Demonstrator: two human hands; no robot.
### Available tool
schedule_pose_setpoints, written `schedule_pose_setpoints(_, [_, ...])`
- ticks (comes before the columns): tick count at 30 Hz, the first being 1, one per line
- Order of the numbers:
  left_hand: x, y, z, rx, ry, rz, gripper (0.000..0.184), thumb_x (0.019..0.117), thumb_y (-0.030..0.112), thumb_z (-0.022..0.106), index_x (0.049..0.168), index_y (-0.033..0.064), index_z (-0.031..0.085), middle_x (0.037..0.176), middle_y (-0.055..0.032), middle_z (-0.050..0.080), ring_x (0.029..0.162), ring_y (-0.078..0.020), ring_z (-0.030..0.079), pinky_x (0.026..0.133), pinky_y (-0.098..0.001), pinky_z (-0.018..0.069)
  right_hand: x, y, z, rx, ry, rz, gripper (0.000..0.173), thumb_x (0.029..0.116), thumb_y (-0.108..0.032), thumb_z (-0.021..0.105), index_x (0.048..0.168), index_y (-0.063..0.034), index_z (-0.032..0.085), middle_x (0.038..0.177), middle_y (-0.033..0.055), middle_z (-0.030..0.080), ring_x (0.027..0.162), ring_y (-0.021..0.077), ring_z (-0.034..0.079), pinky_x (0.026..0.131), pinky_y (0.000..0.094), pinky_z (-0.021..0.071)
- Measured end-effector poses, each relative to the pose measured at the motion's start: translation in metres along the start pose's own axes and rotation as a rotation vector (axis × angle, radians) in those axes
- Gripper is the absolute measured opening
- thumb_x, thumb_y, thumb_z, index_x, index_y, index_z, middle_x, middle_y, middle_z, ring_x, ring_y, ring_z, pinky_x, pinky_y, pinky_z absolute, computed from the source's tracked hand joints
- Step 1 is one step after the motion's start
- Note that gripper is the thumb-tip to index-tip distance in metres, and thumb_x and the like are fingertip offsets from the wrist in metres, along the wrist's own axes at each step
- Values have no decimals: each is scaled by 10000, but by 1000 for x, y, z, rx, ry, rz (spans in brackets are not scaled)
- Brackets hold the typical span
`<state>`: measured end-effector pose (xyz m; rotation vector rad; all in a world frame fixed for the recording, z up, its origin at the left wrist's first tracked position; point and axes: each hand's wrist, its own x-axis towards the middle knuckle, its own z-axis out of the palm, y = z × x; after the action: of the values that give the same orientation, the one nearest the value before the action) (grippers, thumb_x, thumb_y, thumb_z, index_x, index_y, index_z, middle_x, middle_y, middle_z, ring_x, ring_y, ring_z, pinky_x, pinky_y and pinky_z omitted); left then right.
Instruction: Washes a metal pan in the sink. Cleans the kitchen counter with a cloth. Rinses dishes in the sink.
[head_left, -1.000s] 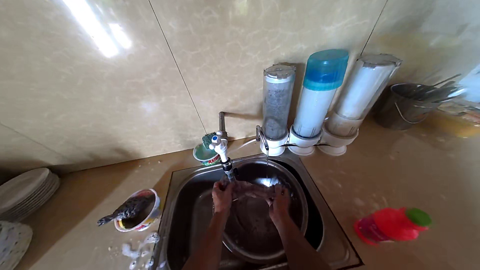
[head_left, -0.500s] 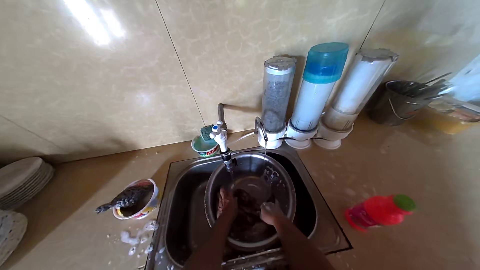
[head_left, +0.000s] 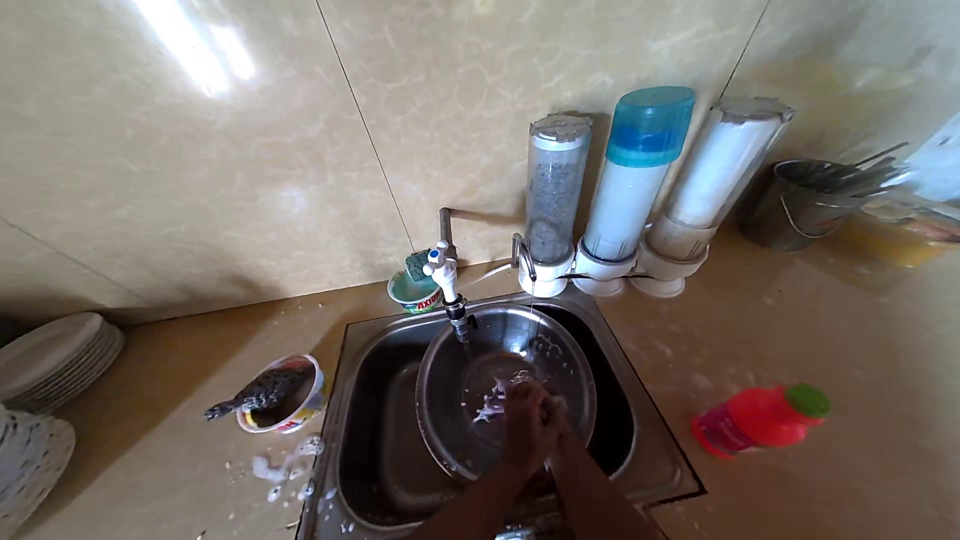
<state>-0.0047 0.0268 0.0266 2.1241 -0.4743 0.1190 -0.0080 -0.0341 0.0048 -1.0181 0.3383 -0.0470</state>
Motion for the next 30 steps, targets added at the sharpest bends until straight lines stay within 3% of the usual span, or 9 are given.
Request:
schedule_pose_setpoints(6, [47, -7, -34, 283, -242, -645, 451, 1070, 364, 494, 1377, 53, 607, 1316, -241, 647, 1248, -400, 612, 1062, -576, 455, 5, -27, 29, -1, 165, 467, 282, 1108, -271, 411, 1234, -59, 548, 903, 91, 582, 735, 178, 579, 626, 349, 509])
schedule_pose_setpoints(11, [43, -52, -67, 688, -497, -660, 526, 1065, 279, 498, 1533, 57, 410, 1567, -269, 392, 1405, -485, 430, 1087, -644, 410, 17, -31, 7, -338, 300, 251, 404, 1082, -304, 514, 1224, 64, 601, 1135, 244, 619, 1007, 315, 602, 884, 495, 497])
schedule_pose_setpoints(13, [32, -66, -71, 669, -523, -645, 646, 1055, 351, 530, 1603, 97, 299, 1640, -279, 248, 1470, -507, 319, 1141, -638, 352, 17, -34, 0, -421, 313, 319, 475, 1065, -235, 557, 1437, 37, 446, 1382, 285, 528, 1241, 378, 538, 1014, 552, 438])
schedule_pose_setpoints(15, [13, -68, -59, 543, -739, -553, 672, 1018, 262, 610, 1593, 73, 318, 1585, -289, 355, 1435, -479, 397, 1148, -614, 367, 16, -36, -1, -415, 267, 454, 619, 1066, -266, 555, 1572, -40, 279, 1579, 252, 358, 1448, 393, 372, 1118, 616, 341])
schedule_pose_setpoints(18, [9, -71, -48, 265, -857, -497, 402, 1019, 126, 583, 1376, -54, 550, 1335, -287, 599, 1262, -408, 576, 1089, -551, 427, 17, -36, -1, -408, 262, 515, 567, 1073, -295, 537, 1538, -29, 349, 1569, 243, 376, 1443, 388, 371, 1113, 614, 333])
schedule_pose_setpoints(22, [25, -62, -58, 481, -432, -773, 543, 1018, 237, 574, 1527, 101, 444, 1590, -241, 362, 1467, -429, 367, 1180, -545, 353, 12, -44, 3, -388, 258, 557, 529, 1077, -292, 525, 1498, 9, 414, 1556, 248, 395, 1443, 385, 371, 1124, 595, 329])
schedule_pose_setpoints(24, [17, -70, -52, 590, -636, -593, 578, 980, 249, 650, 1521, 136, 478, 1637, -259, 265, 1492, -504, 260, 1161, -658, 304, 12, -43, 3, -377, 258, 573, 533, 1076, -293, 529, 1499, 10, 411, 1563, 250, 384, 1448, 387, 363, 1127, 593, 330])
schedule_pose_setpoints(27, [17, -82, -50, 639, -768, -473, 500, 950, 239, 680, 1434, 154, 585, 1577, -214, 399, 1451, -450, 365, 1136, -653, 333, 14, -38, -3, -340, 256, 568, 538, 1072, -288, 537, 1508, -5, 400, 1570, 244, 378, 1454, 383, 358, 1127, 598, 330])
schedule_pose_setpoints(30, [22, -75, -55, 712, -638, -547, 709, 1021, 395, 552, 1592, 46, 317, 1689, -237, 151, 1568, -420, 124, 1232, -642, 98, 13, -36, -4, -327, 252, 559, 517, 1078, -284, 522, 1510, -26, 403, 1569, 234, 381, 1447, 375, 365, 1116, 602, 335])
